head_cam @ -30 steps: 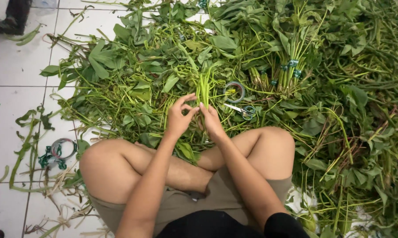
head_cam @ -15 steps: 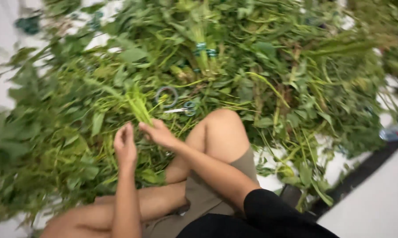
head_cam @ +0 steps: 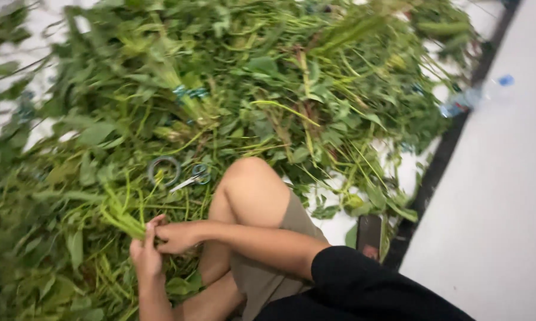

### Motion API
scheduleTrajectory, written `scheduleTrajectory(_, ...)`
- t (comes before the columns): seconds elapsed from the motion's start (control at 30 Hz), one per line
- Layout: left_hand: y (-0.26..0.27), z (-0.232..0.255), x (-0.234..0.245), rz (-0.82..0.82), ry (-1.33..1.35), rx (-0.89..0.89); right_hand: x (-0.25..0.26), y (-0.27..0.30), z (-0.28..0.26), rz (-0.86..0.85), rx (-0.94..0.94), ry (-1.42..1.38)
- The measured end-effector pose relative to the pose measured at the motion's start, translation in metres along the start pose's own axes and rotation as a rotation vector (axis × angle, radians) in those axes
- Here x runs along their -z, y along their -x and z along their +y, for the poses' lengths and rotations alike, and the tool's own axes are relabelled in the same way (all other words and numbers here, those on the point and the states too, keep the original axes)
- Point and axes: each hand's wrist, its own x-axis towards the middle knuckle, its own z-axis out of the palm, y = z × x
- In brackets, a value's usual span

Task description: Bundling green leafy vegetables by gathering them into bunches and securing them with adhesive tape and scissors.

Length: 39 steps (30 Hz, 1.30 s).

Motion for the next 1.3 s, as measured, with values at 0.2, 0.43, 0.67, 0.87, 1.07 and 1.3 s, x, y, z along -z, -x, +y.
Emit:
scheduleTrajectory(0.2,-0.018,-0.039,0.013,-0.119,0.046,-0.207,0.021,0.041,0.001,0.059,0.032,0.134)
scheduleTrajectory(0.43,-0.005,-0.028,-0.003,-0.370,0.337,-0.127,0.042,0.137,0.002,0.470,0.398,0.219)
scheduleTrajectory(0.67,-0.119,-0.171,0.007,-1.148,0.891,-0.115,0.102,0.244,-0.012,0.535,0.361,-0.080)
scheduleTrajectory(0.87,-0.040,-0.092,-0.093,-0.637,0.493,-0.144,0.102,0.240,0.030,0.533,0.443,-0.490)
scheduleTrajectory(1.07,0.009,-0.014,-0.161,-0.658,0.684,-0.052,0.104,0.240,0.028,0.572,0.427,-0.559)
scheduleTrajectory(1.3,0.020,-0.023,-0.157,-0.546,0.704,-0.010,0.120,0.245,0.031,0.399,0.551,-1.080)
